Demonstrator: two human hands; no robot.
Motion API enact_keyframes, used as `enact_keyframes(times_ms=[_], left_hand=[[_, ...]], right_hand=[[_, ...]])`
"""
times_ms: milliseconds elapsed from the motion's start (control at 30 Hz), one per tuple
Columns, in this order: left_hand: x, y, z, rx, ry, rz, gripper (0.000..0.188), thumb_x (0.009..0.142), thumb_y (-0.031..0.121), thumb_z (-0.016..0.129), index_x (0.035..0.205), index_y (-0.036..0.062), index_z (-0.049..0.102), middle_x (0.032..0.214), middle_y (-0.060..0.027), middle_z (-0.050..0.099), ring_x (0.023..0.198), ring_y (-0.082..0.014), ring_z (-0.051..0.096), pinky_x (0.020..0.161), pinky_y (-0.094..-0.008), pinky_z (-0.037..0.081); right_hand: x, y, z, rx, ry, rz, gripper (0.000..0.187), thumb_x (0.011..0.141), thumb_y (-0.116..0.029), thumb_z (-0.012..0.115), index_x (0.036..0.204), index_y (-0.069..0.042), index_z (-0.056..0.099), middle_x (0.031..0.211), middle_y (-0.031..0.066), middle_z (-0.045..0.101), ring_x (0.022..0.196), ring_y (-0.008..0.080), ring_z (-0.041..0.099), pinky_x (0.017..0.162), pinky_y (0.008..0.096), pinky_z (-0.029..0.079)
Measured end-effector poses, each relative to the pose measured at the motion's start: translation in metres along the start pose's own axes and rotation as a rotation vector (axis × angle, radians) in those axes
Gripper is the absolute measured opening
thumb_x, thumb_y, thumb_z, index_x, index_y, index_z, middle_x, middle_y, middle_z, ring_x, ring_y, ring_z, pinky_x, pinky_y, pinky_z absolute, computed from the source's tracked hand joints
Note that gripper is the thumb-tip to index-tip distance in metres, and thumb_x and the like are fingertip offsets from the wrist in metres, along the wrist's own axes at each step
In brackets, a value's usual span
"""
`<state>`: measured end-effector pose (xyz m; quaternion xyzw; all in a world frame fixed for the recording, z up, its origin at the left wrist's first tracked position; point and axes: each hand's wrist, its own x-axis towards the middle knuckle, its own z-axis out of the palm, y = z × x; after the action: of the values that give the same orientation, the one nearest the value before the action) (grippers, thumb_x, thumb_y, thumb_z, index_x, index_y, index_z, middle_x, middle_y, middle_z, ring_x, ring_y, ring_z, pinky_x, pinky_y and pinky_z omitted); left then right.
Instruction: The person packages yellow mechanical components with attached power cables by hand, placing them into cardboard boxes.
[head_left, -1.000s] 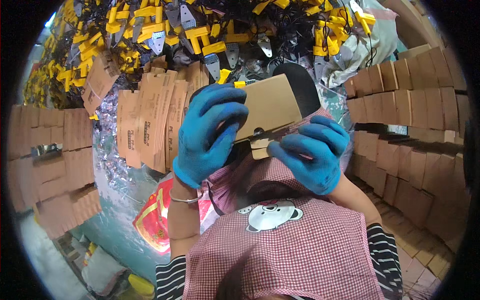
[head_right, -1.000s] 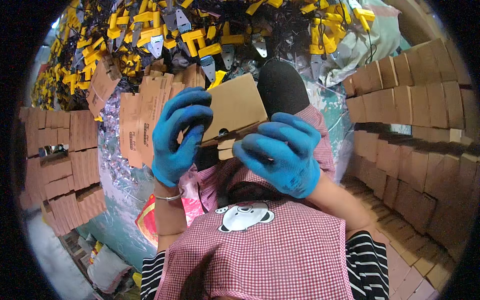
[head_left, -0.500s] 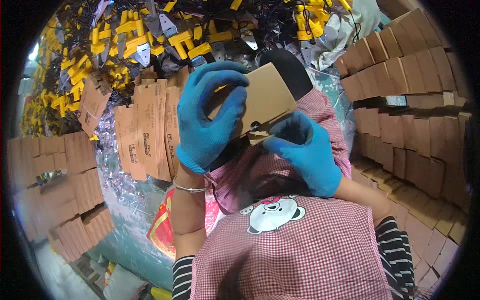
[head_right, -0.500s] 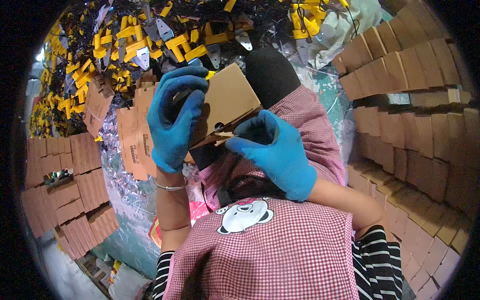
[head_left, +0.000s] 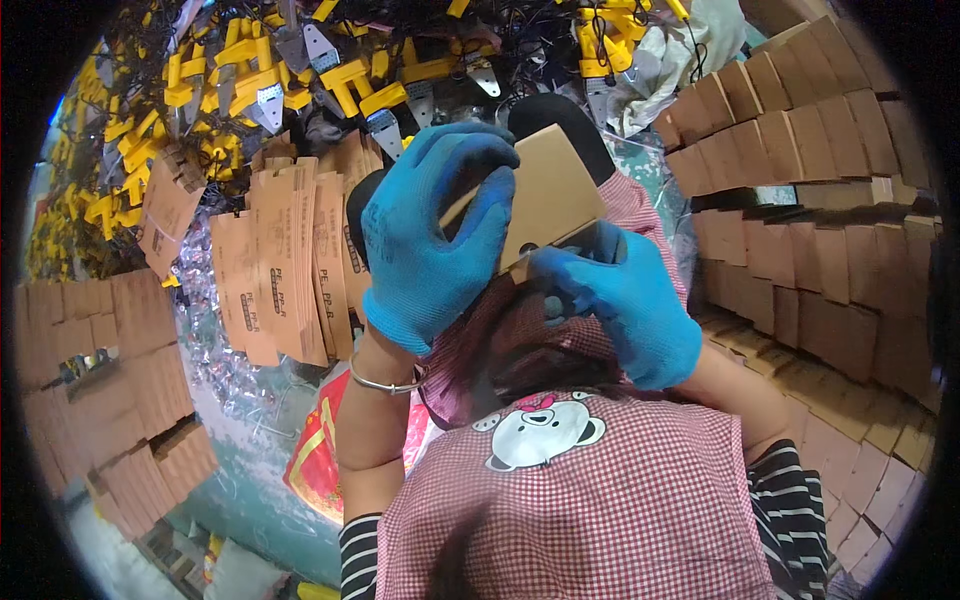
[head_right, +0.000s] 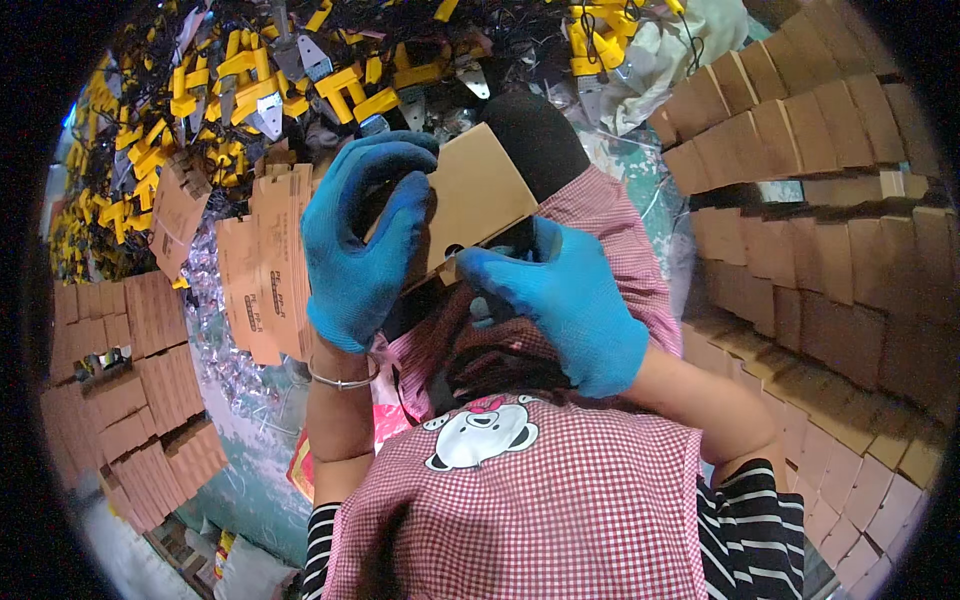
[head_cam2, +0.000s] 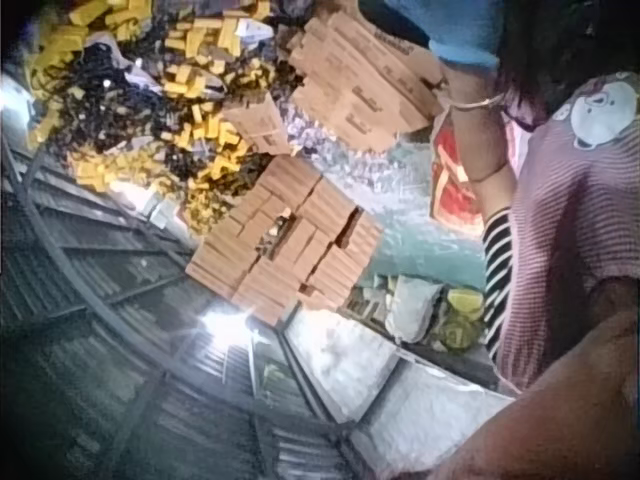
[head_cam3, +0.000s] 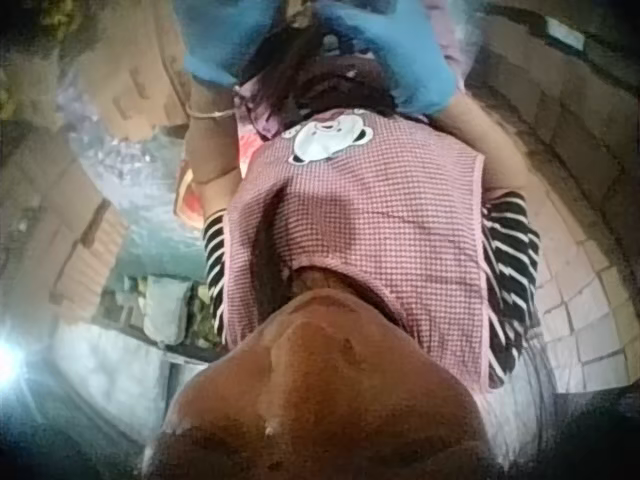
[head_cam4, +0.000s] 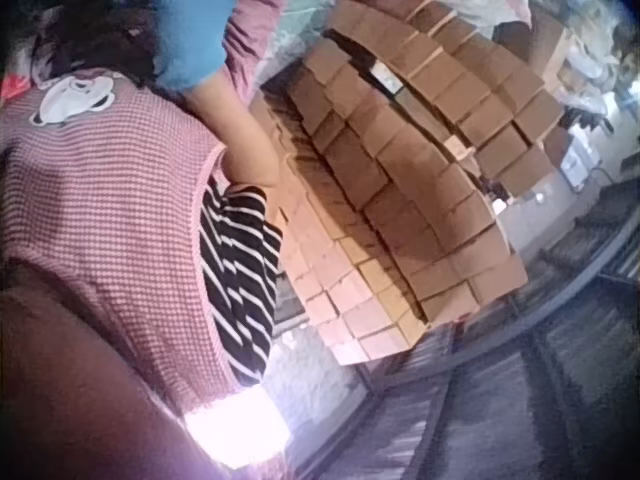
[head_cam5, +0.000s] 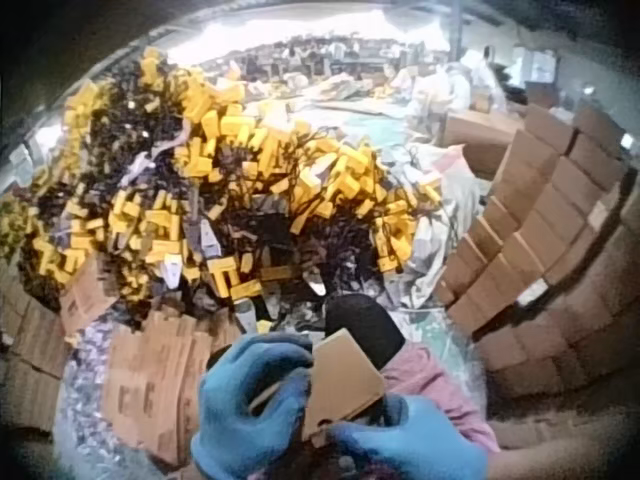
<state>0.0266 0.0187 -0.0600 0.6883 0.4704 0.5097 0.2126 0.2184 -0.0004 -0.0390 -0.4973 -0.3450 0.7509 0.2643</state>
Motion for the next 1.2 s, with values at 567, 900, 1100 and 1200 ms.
enact_keyframes(times_ms=[567,900,1100,1200], left_hand=[[-0.008,0.021,-0.011,0.661,-0.270,0.191,0.055,0.078,0.033,0.078,0.129,0.0169,0.063,0.133,-0.0183,0.055,0.112,-0.0384,0.055,0.098,-0.0487,0.042],[0.021,0.051,-0.009,0.622,0.054,0.295,0.065,0.081,0.030,0.079,0.133,0.0002,0.055,0.134,-0.0212,0.056,0.125,-0.0402,0.051,0.106,-0.0490,0.039],[0.022,0.033,-0.047,0.656,0.434,0.298,0.060,0.095,0.030,0.066,0.141,-0.0040,0.049,0.147,-0.0183,0.048,0.136,-0.0355,0.044,0.116,-0.0469,0.031],[0.022,0.010,-0.039,0.644,0.395,0.245,0.056,0.095,0.026,0.066,0.140,-0.0024,0.050,0.147,-0.0178,0.048,0.137,-0.0349,0.044,0.116,-0.0470,0.031]], right_hand=[[-0.005,-0.006,-0.076,-0.346,0.172,-0.494,0.031,0.095,-0.013,0.066,0.122,0.001,0.060,0.118,0.0150,0.068,0.106,0.0254,0.068,0.097,0.0349,0.052],[0.053,-0.123,-0.047,-1.566,-0.107,-1.414,0.084,0.059,-0.017,0.080,0.138,-0.005,0.052,0.108,0.0148,0.064,0.101,0.0348,0.064,0.084,0.0457,0.051],[-0.022,-0.225,-0.126,-1.529,0.953,-1.657,0.079,0.064,-0.010,0.077,0.139,-0.019,0.056,0.119,0.0094,0.060,0.104,0.0317,0.057,0.089,0.0451,0.045],[-0.012,-0.278,-0.179,-1.706,1.515,-1.751,0.062,0.074,-0.003,0.063,0.132,-0.023,0.060,0.111,0.0069,0.056,0.100,0.0272,0.056,0.085,0.0449,0.046]])
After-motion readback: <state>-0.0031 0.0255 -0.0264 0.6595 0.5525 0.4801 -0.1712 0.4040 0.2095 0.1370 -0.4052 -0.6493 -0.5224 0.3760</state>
